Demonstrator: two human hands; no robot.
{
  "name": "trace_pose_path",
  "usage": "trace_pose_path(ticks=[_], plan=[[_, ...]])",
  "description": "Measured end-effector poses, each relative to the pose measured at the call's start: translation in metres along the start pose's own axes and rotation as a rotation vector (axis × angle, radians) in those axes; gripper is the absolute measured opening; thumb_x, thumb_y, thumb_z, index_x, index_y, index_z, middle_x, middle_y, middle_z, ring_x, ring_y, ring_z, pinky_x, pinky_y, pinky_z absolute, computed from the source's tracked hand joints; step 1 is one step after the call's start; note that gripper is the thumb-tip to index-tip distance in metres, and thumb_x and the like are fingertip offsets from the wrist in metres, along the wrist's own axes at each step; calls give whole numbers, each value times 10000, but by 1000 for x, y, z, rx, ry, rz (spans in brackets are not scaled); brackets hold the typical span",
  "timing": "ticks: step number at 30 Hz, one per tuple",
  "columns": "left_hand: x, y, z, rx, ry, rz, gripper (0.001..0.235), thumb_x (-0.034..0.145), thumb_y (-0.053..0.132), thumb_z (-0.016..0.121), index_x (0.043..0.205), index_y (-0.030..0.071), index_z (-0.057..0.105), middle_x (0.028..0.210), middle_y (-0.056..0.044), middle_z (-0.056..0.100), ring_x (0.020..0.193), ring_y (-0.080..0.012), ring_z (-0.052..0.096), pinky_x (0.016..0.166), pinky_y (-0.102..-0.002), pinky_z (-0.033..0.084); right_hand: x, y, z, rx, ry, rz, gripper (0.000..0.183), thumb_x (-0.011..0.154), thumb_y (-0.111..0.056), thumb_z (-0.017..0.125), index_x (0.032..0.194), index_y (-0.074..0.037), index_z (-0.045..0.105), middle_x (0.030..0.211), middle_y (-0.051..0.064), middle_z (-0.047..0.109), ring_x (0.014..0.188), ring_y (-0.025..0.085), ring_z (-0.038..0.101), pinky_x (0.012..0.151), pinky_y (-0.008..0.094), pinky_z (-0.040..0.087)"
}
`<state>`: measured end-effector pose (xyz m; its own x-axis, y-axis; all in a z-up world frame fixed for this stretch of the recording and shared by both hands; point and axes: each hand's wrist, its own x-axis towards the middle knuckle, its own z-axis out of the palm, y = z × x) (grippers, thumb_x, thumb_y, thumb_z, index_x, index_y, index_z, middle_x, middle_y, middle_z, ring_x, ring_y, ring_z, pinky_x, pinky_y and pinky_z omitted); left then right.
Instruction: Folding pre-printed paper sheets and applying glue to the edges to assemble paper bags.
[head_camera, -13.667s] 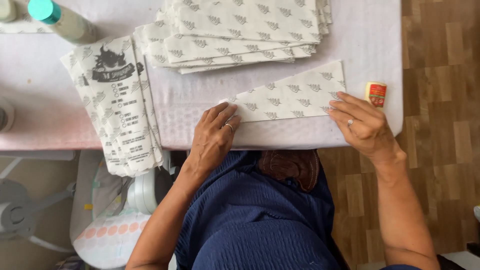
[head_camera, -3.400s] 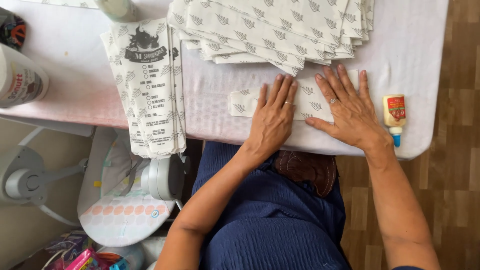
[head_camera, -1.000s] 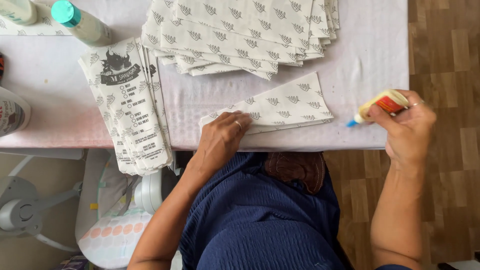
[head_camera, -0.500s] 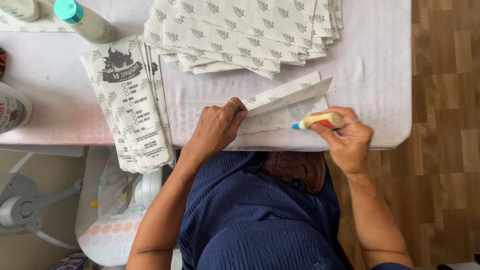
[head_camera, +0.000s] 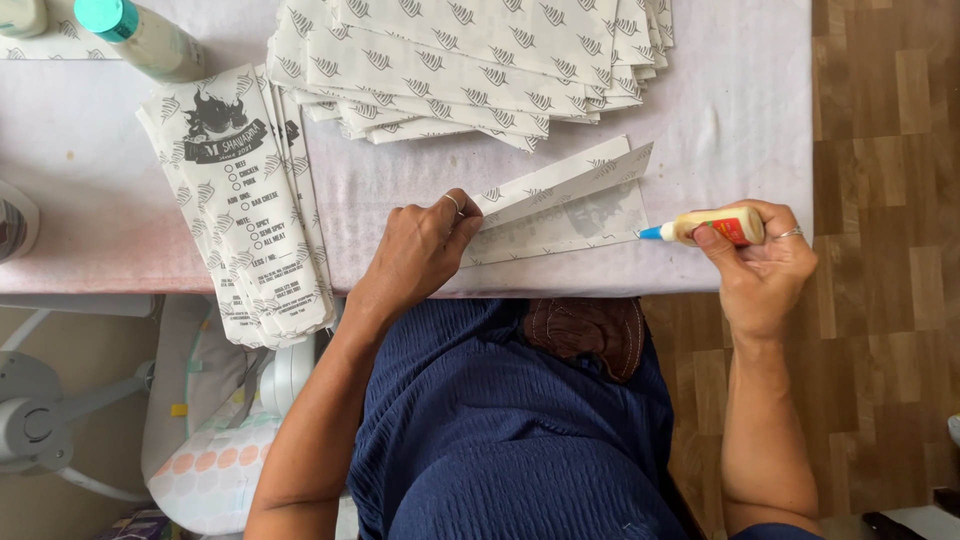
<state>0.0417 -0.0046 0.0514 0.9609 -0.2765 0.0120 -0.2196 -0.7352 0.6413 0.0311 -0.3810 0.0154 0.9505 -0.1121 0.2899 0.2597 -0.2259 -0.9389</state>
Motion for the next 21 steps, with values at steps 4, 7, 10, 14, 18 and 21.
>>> trace_pose_path(ticks=[4,7,10,14,18,21], plan=[[2,0,-4,-13,5,-8,105,987,171,623,1006,71,650,809,-122,786,715,-370,758,748,-507,575,-4,-2,14,21,-20,22,301,960,100,787,1155,84,558,987,236,694,928,251,717,853,386,617],[6,-6,-4,-83,-11,-21,121,990,179,633,1004,66,674,738,-101,771,649,-344,747,718,-460,566,-7,-2,32,52,-78,16,279,947,76,773,1136,81,568,1005,253,709,939,248,720,854,371,608],[11,-14,-3,-148,-21,-35,134,973,185,640,997,59,681,687,-100,753,638,-370,732,708,-479,563,-11,-14,64,72,-121,-11,282,907,82,787,1106,87,588,1016,277,719,959,265,719,847,394,608],[19,-25,-3,-262,-36,-71,146,951,197,636,985,67,694,597,-65,699,565,-331,689,682,-456,551,-14,-40,113,163,-199,-51,262,861,99,796,1053,100,618,973,293,739,920,294,745,821,409,615],[22,-26,-10,-378,-73,-115,173,942,178,626,990,43,724,518,-26,628,491,-222,616,607,-354,501,-20,-52,153,188,-260,-125,220,862,110,772,1042,95,647,942,287,741,858,319,762,779,401,627],[23,-30,-6,-396,-74,-111,180,930,194,638,984,50,731,532,-49,641,509,-269,641,608,-398,506,-28,-48,177,185,-256,-133,237,832,81,816,1017,89,667,923,253,763,877,296,769,756,377,617]])
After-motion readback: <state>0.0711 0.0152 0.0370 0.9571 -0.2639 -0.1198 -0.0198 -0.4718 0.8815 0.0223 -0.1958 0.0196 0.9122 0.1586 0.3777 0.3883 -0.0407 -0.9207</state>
